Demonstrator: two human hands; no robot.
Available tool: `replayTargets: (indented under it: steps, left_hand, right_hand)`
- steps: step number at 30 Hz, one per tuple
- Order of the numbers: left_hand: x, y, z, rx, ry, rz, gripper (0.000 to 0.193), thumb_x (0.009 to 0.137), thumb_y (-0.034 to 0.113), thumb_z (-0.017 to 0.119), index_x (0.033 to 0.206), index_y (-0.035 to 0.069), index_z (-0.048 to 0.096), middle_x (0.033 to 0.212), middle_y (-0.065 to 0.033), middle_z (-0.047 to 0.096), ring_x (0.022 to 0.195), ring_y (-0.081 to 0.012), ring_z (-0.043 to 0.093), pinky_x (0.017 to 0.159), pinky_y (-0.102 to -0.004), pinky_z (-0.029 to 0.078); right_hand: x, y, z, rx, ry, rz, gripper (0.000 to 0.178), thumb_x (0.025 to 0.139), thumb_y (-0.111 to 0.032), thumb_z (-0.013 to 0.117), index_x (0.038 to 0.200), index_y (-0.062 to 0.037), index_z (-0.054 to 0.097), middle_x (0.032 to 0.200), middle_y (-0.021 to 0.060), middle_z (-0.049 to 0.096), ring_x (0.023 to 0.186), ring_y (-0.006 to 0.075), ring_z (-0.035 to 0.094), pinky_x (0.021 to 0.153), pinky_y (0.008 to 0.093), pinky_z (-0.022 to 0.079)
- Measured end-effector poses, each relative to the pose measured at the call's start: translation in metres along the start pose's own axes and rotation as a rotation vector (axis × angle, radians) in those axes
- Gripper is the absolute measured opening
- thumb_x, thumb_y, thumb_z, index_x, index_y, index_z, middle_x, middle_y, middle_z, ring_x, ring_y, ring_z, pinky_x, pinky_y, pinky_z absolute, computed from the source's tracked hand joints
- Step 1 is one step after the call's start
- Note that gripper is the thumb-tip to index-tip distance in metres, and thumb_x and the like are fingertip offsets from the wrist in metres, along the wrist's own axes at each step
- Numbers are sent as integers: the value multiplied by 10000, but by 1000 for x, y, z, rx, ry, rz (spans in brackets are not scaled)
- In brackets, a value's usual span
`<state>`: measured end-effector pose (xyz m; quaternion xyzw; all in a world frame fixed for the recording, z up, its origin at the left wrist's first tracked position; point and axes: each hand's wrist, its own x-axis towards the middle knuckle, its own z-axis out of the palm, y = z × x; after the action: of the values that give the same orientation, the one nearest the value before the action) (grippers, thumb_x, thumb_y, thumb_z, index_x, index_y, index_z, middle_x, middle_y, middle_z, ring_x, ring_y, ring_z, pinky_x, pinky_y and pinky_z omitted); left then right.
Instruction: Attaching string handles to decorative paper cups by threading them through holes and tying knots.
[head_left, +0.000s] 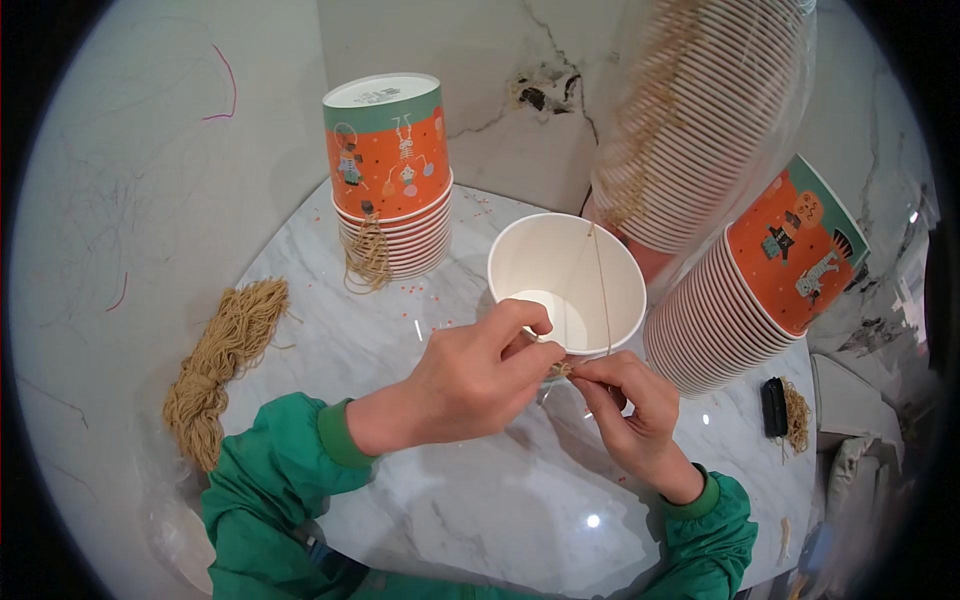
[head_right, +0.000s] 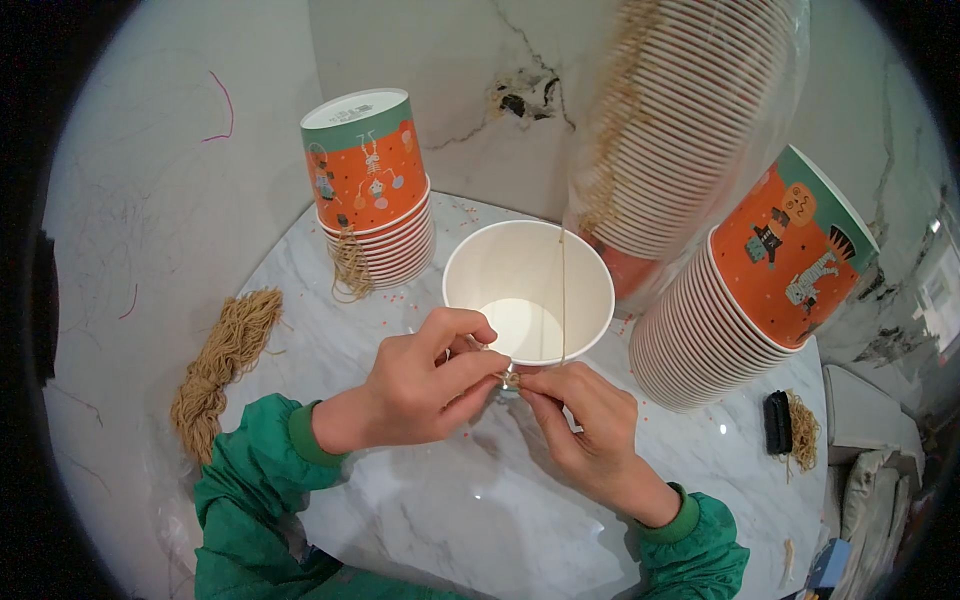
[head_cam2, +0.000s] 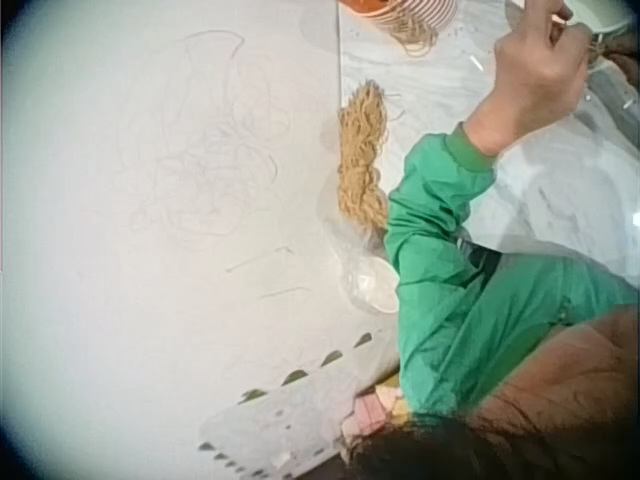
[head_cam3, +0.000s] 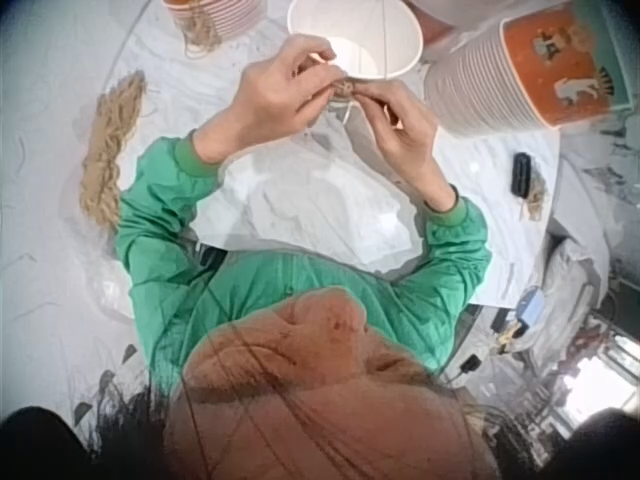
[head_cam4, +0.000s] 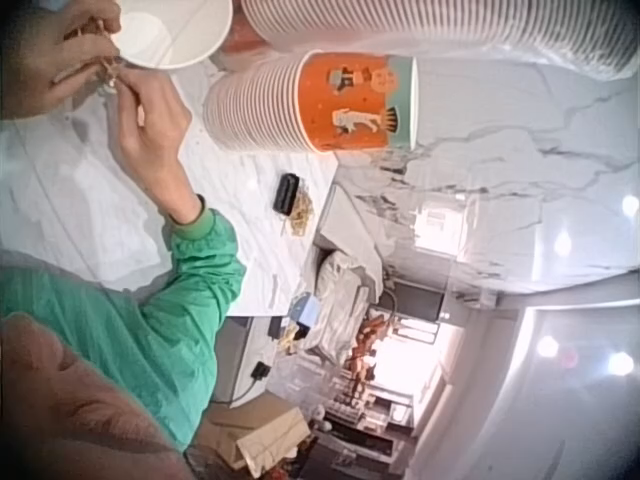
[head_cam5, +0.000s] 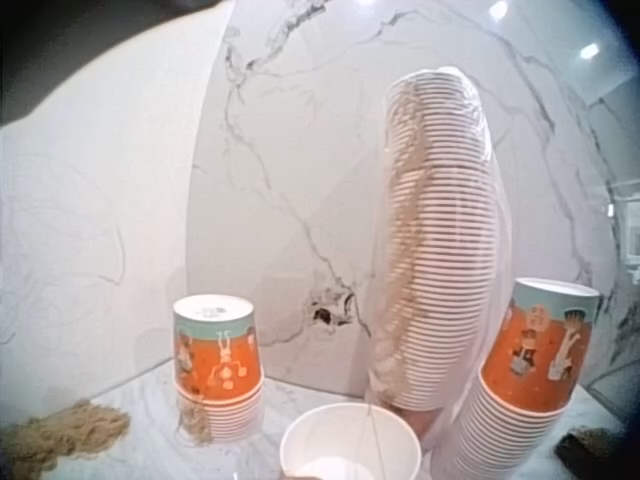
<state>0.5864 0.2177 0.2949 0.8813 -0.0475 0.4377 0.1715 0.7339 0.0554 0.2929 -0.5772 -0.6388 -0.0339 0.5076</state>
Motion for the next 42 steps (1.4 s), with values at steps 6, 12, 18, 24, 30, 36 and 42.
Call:
replayTargets:
  steps: [6, 12, 18, 24, 30, 36, 42]
  left_hand:
    - [0, -2, 0, 47, 3, 63, 226, 727, -4, 747, 939, 30, 677, 1030, -68, 584, 688, -159, 667, 550, -300, 539]
    - [-2, -3, 1, -15, 56, 96, 203, 732, -10, 744, 918, 30, 672, 1008, -59, 596, 676, -166, 659, 550, -300, 531]
    - [-1, -2, 0, -127, 21, 46, 186, 747, -33, 729, 907, 40, 668, 1013, -59, 594, 668, -158, 656, 536, -297, 511]
    - [-2, 0, -1, -149, -19, 55, 205, 743, -34, 730, 918, 49, 663, 1033, -62, 587, 678, -161, 657, 534, -296, 511]
    - [1, -5, -4, -233, -5, -16, 201, 751, -33, 713, 914, 60, 640, 1058, -65, 583, 732, -180, 664, 556, -300, 530]
    - [3, -2, -10, -312, -38, -53, 188, 761, -59, 687, 901, 51, 627, 1083, -77, 586, 742, -176, 661, 562, -292, 528]
    - [2, -1, -11, -410, -51, -136, 151, 770, -69, 666, 868, 37, 621, 1093, -73, 590, 739, -141, 639, 568, -269, 516]
  right_hand:
    - [-1, 0, 0, 33, 5, 18, 192, 863, 128, 696, 1034, 40, 708, 958, 108, 733, 623, 83, 615, 514, 198, 419]
    - [-1, 0, -1, 17, -8, 11, 192, 863, 122, 703, 1036, 39, 706, 952, 104, 730, 634, 85, 617, 516, 200, 418]
    - [1, 0, -2, -2, 2, -3, 203, 848, 123, 710, 1029, 30, 704, 934, 98, 734, 652, 96, 611, 519, 211, 418]
    - [3, -1, -1, -45, -19, 9, 203, 809, 82, 737, 999, 21, 700, 926, 118, 726, 717, 225, 690, 604, 301, 531]
    - [1, 2, 2, -88, 25, -43, 222, 783, 79, 749, 987, 7, 699, 896, 104, 710, 694, 228, 674, 582, 310, 511]
    - [1, 1, 1, -117, 30, -33, 227, 774, 73, 751, 981, -4, 700, 865, 96, 691, 699, 235, 671, 592, 324, 514]
    - [1, 1, 0, -152, 21, -47, 223, 772, 60, 756, 975, -12, 700, 862, 96, 681, 713, 249, 677, 600, 334, 520]
